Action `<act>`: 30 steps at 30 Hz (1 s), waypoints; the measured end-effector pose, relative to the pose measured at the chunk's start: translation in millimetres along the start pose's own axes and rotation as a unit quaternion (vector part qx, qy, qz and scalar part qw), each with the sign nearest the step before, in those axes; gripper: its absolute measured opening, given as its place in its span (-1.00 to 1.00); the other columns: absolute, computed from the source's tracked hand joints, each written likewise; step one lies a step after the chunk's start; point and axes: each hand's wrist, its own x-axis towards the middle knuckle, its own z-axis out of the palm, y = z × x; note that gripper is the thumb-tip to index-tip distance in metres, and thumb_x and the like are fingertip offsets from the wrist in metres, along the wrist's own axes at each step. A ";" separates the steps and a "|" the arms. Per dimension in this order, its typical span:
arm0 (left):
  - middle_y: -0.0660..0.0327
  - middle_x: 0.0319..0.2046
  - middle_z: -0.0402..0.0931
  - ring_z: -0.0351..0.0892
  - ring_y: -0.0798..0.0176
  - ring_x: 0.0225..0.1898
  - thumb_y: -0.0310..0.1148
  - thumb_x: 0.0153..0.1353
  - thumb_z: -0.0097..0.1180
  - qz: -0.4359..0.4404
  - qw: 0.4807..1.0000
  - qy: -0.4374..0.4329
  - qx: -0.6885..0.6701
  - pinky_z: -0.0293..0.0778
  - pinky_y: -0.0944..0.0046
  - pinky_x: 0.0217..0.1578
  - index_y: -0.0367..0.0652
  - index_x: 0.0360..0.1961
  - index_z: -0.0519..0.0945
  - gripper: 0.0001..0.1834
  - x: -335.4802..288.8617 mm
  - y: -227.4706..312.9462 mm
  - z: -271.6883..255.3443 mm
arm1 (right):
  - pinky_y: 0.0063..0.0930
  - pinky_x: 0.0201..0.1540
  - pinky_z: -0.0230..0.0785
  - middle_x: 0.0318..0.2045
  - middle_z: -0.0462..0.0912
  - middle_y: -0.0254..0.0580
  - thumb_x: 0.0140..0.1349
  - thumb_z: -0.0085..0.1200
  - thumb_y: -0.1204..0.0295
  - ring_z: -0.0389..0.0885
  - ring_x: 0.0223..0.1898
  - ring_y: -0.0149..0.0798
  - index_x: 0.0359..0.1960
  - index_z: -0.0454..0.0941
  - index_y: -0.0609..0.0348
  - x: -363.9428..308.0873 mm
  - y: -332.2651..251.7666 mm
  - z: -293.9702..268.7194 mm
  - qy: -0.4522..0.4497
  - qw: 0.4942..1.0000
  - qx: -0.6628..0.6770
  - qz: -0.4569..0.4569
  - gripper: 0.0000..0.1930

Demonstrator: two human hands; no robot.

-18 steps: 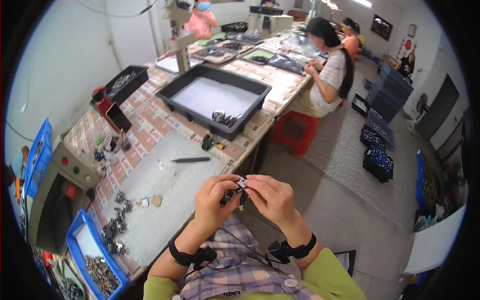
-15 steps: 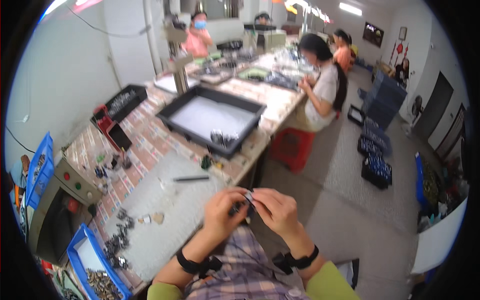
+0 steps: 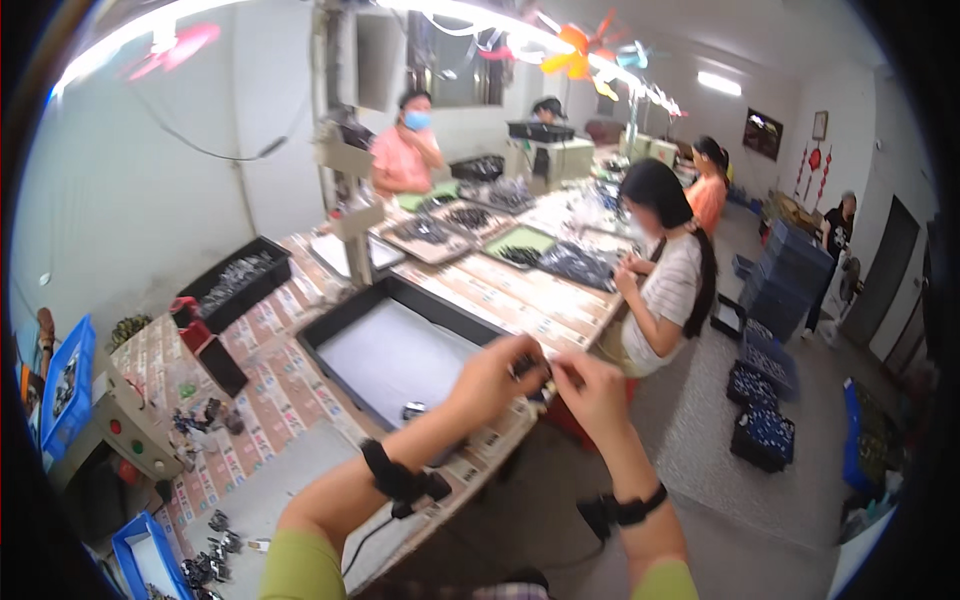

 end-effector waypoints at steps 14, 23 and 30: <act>0.31 -0.43 0.43 0.43 0.51 -0.48 -0.42 0.07 0.12 -0.197 0.934 0.061 -0.293 0.34 0.54 -0.56 -0.17 -0.32 0.41 -0.83 194.2 -80.5 40.4 | -0.45 -0.45 0.41 -0.55 0.60 -0.17 0.02 0.05 0.42 0.60 -0.53 -0.23 -0.41 0.56 0.13 173.1 166.7 -7.0 -0.101 0.987 0.072 0.098 -0.88; 0.31 -0.48 0.50 0.42 0.54 -0.52 -0.35 0.05 0.15 -0.174 0.965 0.101 -0.168 0.31 0.51 -0.57 -0.19 -0.33 0.46 -0.80 252.3 -149.6 -4.4 | -0.46 -0.44 0.41 -0.58 0.58 -0.13 -0.03 0.11 0.38 0.59 -0.51 -0.20 -0.47 0.57 0.15 266.1 207.1 69.0 -0.205 0.978 0.028 0.029 -0.87; 0.31 -0.47 0.50 0.41 0.51 -0.51 -0.31 0.02 0.15 -0.205 0.961 0.106 -0.150 0.34 0.48 -0.56 -0.16 -0.32 0.46 -0.77 307.4 -221.6 -33.2 | -0.50 -0.46 0.39 -0.59 0.58 -0.14 -0.01 0.09 0.40 0.58 -0.54 -0.28 -0.43 0.56 0.20 342.5 249.8 129.3 -0.274 0.961 0.038 -0.018 -0.86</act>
